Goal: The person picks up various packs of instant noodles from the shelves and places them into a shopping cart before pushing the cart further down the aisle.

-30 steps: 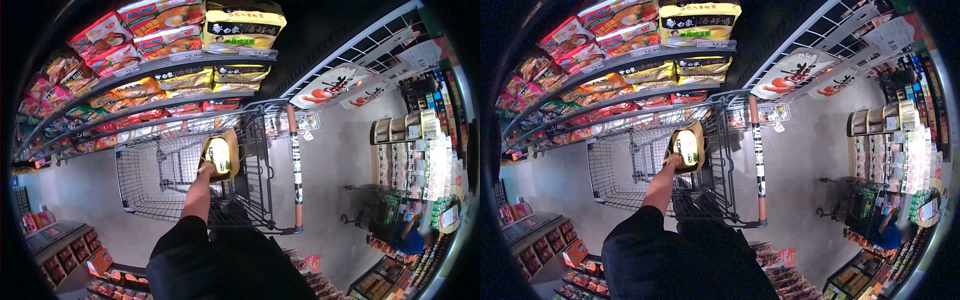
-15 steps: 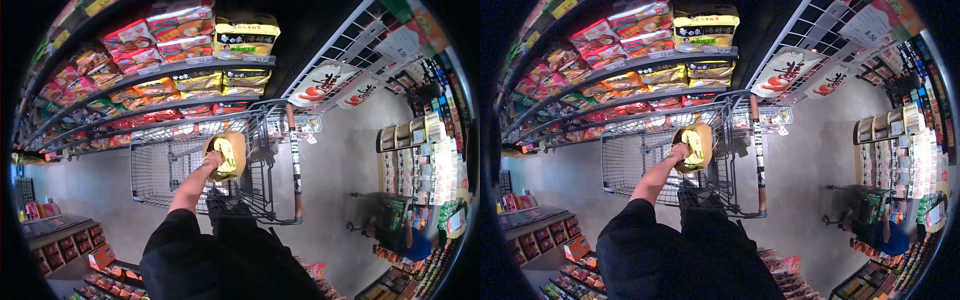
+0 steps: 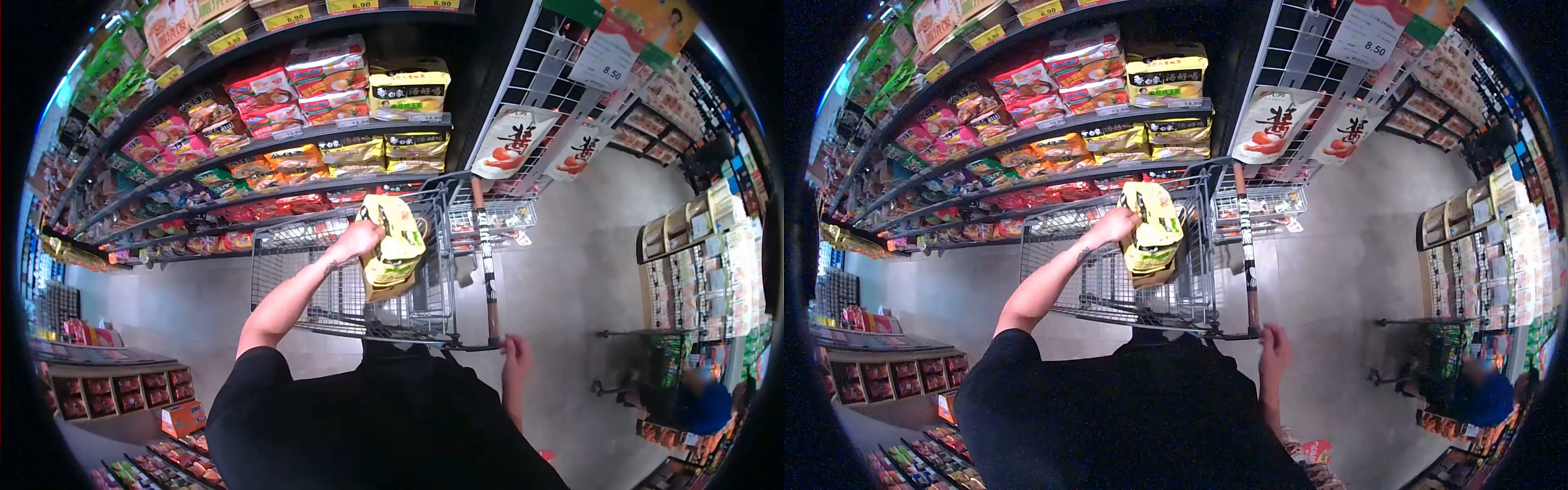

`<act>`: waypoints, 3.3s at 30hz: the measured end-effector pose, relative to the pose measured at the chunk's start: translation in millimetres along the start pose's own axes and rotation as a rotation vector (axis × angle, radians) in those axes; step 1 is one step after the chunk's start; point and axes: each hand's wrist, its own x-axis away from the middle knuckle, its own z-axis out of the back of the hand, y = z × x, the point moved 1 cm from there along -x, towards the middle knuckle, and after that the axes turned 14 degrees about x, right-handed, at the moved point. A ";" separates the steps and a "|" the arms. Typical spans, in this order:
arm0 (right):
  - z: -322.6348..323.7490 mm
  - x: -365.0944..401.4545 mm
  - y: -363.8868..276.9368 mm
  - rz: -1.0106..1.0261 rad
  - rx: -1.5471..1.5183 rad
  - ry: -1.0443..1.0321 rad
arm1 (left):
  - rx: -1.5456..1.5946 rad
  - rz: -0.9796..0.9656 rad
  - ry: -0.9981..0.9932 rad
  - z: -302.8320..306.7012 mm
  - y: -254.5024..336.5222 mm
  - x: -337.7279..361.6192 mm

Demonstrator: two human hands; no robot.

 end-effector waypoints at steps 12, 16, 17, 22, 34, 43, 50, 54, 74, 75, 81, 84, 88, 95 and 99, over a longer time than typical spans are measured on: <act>-159.2 -31.1 -104.7 -0.511 -1.373 -0.937 | 0.194 -0.248 0.328 -10.6 142.6 110.7; -157.4 -30.8 -111.0 -0.209 -1.338 -0.800 | 0.224 -0.208 0.320 -48.3 152.1 141.3; -161.5 -37.7 -88.6 -0.282 -1.344 -0.811 | 0.232 -0.177 0.298 -53.6 155.1 148.0; -193.7 -60.9 -25.6 0.261 -0.509 -0.578 | 0.312 -0.287 0.158 -57.9 151.9 163.8; -198.1 -190.9 -210.1 -0.035 -1.272 -0.676 | 0.230 -0.632 0.473 99.9 125.9 51.9; -189.2 -299.6 -347.9 0.104 -1.149 -0.588 | 0.071 -0.840 0.487 199.7 163.7 -107.8; -203.7 -381.4 -385.8 0.146 -1.062 -0.600 | -0.176 -0.758 0.619 246.2 175.5 -150.1; -213.8 -414.2 -404.2 0.104 -0.940 -0.511 | -0.096 -0.731 0.580 259.5 156.9 -172.2; -262.6 -555.3 -390.9 -0.032 -0.793 -0.547 | -0.204 -0.687 0.618 270.4 158.3 -176.3; -265.2 -554.5 -381.0 -0.037 -0.785 -0.557 | -0.210 -0.688 0.614 272.0 160.1 -175.3; -276.7 -578.4 -358.2 -0.080 -0.724 -0.613 | -0.299 -0.404 0.316 287.4 145.6 -201.5; -278.0 -556.6 -354.4 -0.094 -0.739 -0.587 | -0.310 -0.458 0.370 282.7 141.6 -206.3; -263.8 -498.9 -384.6 0.034 -0.826 -0.477 | -0.250 -0.604 0.512 274.2 141.8 -207.6; -258.4 -459.4 -376.7 0.060 -0.723 -0.236 | -0.362 -0.457 0.505 264.9 158.3 -194.6; -282.9 -474.7 -353.4 -0.043 -0.690 -0.243 | -0.384 -0.572 0.562 259.4 159.5 -190.2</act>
